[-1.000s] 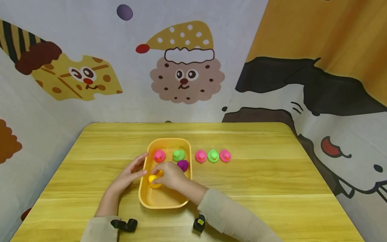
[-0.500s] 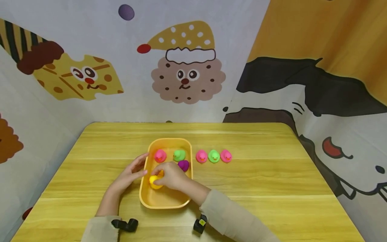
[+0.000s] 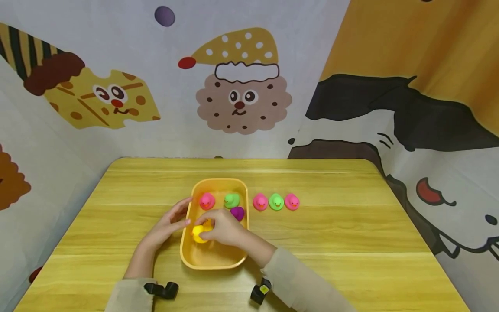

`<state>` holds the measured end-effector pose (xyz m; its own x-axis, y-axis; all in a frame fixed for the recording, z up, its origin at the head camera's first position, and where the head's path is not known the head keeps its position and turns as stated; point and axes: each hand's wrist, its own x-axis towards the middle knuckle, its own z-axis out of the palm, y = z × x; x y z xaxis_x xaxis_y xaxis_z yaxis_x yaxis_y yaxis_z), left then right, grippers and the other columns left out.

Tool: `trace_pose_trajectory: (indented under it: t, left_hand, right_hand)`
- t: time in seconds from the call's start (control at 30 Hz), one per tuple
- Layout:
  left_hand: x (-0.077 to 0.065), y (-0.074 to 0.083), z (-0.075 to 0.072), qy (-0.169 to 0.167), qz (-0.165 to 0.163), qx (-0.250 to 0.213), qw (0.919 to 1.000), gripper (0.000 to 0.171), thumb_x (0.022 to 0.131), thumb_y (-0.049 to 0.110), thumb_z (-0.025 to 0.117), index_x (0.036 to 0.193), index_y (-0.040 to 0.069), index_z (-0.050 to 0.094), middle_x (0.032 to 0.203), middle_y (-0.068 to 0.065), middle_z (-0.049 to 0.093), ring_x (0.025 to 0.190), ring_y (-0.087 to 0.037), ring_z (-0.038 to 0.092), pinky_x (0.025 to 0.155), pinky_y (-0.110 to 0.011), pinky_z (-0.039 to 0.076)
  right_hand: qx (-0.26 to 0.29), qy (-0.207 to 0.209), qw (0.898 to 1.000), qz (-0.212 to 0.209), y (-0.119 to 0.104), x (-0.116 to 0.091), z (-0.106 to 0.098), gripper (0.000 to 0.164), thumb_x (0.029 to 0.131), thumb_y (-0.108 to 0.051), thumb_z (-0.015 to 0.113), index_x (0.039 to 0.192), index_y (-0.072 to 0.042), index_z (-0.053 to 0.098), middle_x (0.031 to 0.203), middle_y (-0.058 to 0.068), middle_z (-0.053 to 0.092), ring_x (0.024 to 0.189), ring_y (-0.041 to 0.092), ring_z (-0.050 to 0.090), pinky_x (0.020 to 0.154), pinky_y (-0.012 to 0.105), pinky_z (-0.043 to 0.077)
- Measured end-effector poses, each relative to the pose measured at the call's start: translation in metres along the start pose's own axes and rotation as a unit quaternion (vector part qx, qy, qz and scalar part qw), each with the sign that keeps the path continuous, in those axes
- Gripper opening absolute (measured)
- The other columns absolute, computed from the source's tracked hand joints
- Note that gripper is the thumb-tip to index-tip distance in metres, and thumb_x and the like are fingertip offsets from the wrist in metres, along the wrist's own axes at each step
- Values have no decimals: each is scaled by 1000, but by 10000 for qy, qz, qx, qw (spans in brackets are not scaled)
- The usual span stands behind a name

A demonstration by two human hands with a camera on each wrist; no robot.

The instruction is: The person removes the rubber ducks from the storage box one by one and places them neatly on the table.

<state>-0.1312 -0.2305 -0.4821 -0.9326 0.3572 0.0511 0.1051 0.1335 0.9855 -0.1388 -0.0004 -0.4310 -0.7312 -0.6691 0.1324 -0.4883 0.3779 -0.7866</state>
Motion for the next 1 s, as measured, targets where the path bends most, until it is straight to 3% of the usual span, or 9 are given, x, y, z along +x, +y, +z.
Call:
trace_pose_trajectory:
  t: [0.37, 0.77, 0.87, 1.0]
  left_hand:
    - [0, 0, 0, -5, -38, -31, 10000, 61, 95, 8, 57, 150, 10, 30, 150, -21, 30, 133, -42, 29, 103, -60, 21]
    - [0, 2, 1, 20, -55, -1, 10000, 62, 95, 6, 56, 150, 10, 30, 150, -21, 31, 132, -42, 30, 103, -59, 22]
    - [1, 2, 1, 25, -62, 43, 10000, 62, 94, 5, 57, 150, 10, 30, 150, -20, 31, 132, -41, 31, 103, -55, 25]
    - [1, 3, 0, 28, -79, 82, 9999, 62, 94, 6, 57, 150, 10, 30, 150, -19, 31, 132, -39, 31, 101, -41, 31]
  right_hand:
    - [558, 200, 9982, 29, -3, -10, -10, 28, 72, -2, 77, 98, -12, 74, 84, -11, 63, 57, 7, 42, 51, 18, 35]
    - [936, 447, 9945, -138, 2, -18, -23, 31, 72, 6, 72, 99, -9, 74, 71, 13, 52, 58, 8, 39, 53, 19, 33]
    - [1162, 402, 9923, -126, 1, -20, -27, 32, 72, 8, 71, 100, -8, 74, 72, 17, 51, 59, 8, 39, 54, 20, 33]
    - [1291, 387, 9907, -166, 1, -22, -32, 31, 72, 7, 69, 100, -4, 72, 68, 15, 48, 59, 6, 37, 55, 20, 32]
